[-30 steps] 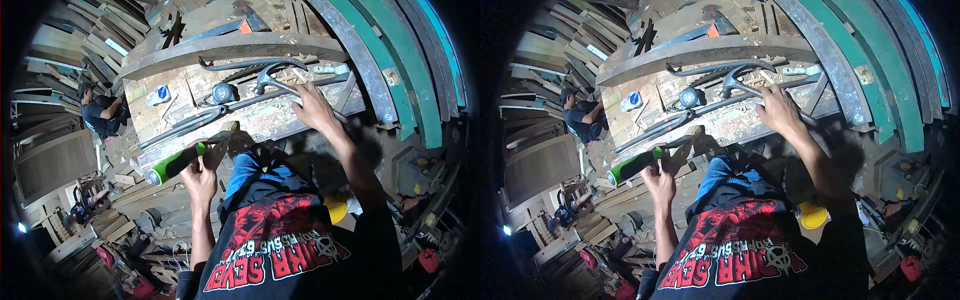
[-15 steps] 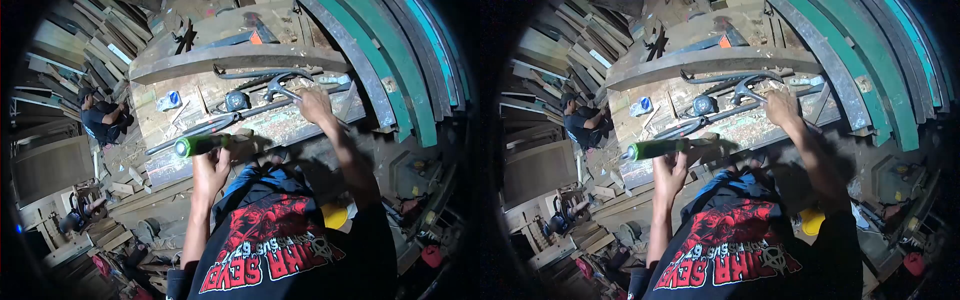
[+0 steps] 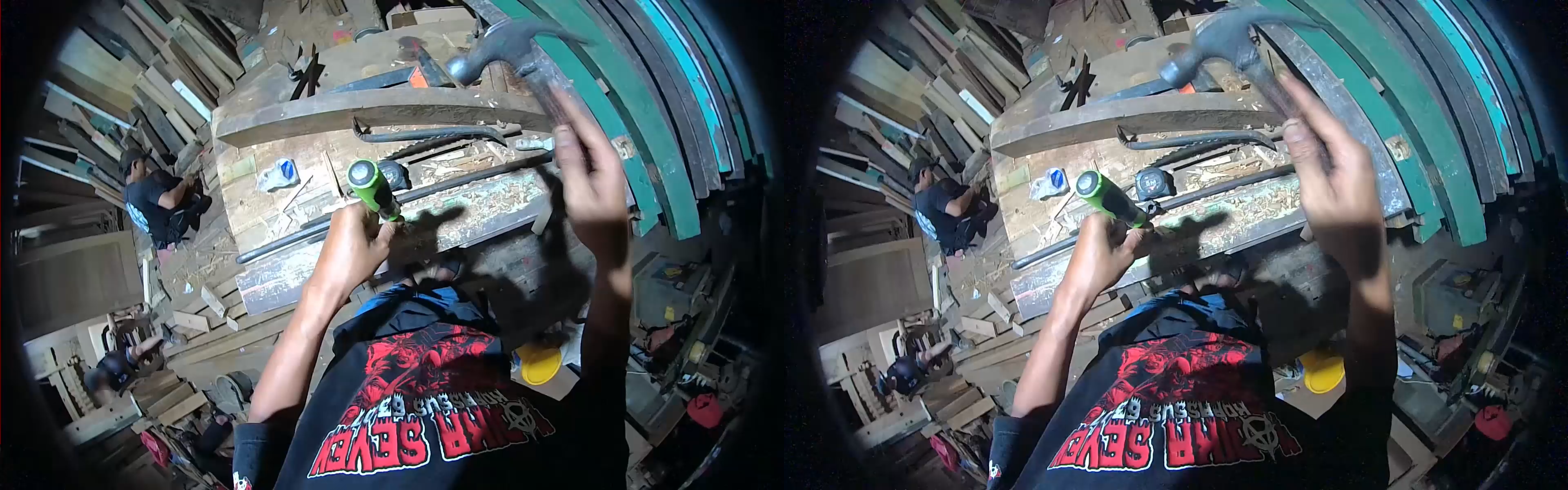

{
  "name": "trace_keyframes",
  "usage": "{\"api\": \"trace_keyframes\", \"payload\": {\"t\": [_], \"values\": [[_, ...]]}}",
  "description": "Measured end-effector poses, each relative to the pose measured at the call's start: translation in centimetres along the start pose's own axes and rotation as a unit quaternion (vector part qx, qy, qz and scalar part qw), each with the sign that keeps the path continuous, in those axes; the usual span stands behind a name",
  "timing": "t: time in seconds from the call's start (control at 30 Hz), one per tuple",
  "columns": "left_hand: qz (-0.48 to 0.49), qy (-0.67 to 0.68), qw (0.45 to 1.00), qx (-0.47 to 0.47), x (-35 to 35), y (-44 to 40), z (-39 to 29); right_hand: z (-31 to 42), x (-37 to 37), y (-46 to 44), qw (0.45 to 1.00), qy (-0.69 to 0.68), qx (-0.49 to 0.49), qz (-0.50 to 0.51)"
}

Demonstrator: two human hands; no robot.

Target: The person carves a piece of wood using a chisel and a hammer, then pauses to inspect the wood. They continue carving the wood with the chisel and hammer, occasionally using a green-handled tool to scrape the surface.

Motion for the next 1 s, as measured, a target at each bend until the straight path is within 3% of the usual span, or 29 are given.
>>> {"api": "trace_keyframes", "payload": {"t": [0.13, 0.23, 0.3, 0.33, 0.43, 0.47, 0.57, 0.7, 0.77, 1.0], "values": [[-0.002, 0.037, 0.996, 0.079, 0.6, -0.5, 0.4, 5.4, -1.7, 1.6, 0.988, 0.095, -0.108, -0.05], [0.012, 0.033, 0.998, 0.054, 0.3, -0.3, -0.3, 7.0, 0.1, 2.3, 0.967, 0.193, -0.165, 0.019], [0.039, 0.028, 0.998, 0.038, 0.1, -0.4, 0.4, 7.1, 0.9, 3.2, 0.945, 0.274, -0.124, 0.132], [0.047, 0.04, 0.998, 0.026, 0.1, -0.4, 0.9, 7.3, 0.9, 3.2, 0.942, 0.29, -0.102, 0.133], [0.069, 0.022, 0.997, -0.002, -0.1, -0.2, 1.2, 8.3, -0.9, 2.5, 0.968, 0.228, -0.094, 0.044], [0.077, 0.027, 0.996, 0.031, 0.0, -0.2, 0.9, 9.1, -2.2, 2.1, 0.969, 0.23, -0.078, 0.039], [0.081, 0.014, 0.995, 0.051, 0.1, -0.1, 0.2, 11.1, -3.1, 1.7, 0.967, 0.196, -0.151, -0.058], [0.112, 0.046, 0.992, 0.045, 0.5, -0.6, 0.9, 10.9, 0.2, 3.1, 0.951, 0.277, -0.128, 0.05], [0.125, 0.032, 0.985, 0.118, 0.2, -0.1, 0.2, 10.3, 2.1, 4.1, 0.935, 0.323, -0.115, 0.094], [0.127, 0.036, 0.989, 0.066, -0.2, -0.6, 0.6, 13.2, -0.9, 3.7, 0.962, 0.223, -0.152, -0.035]]}}
Point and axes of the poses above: each hand's wrist, its own y-axis away from the middle knuckle, its own x-axis out of the palm, z = x × y, the point moved 7 cm from there along -y, towards the middle knuckle, and after that the axes turned 10 degrees about y, right-handed, at the moved point
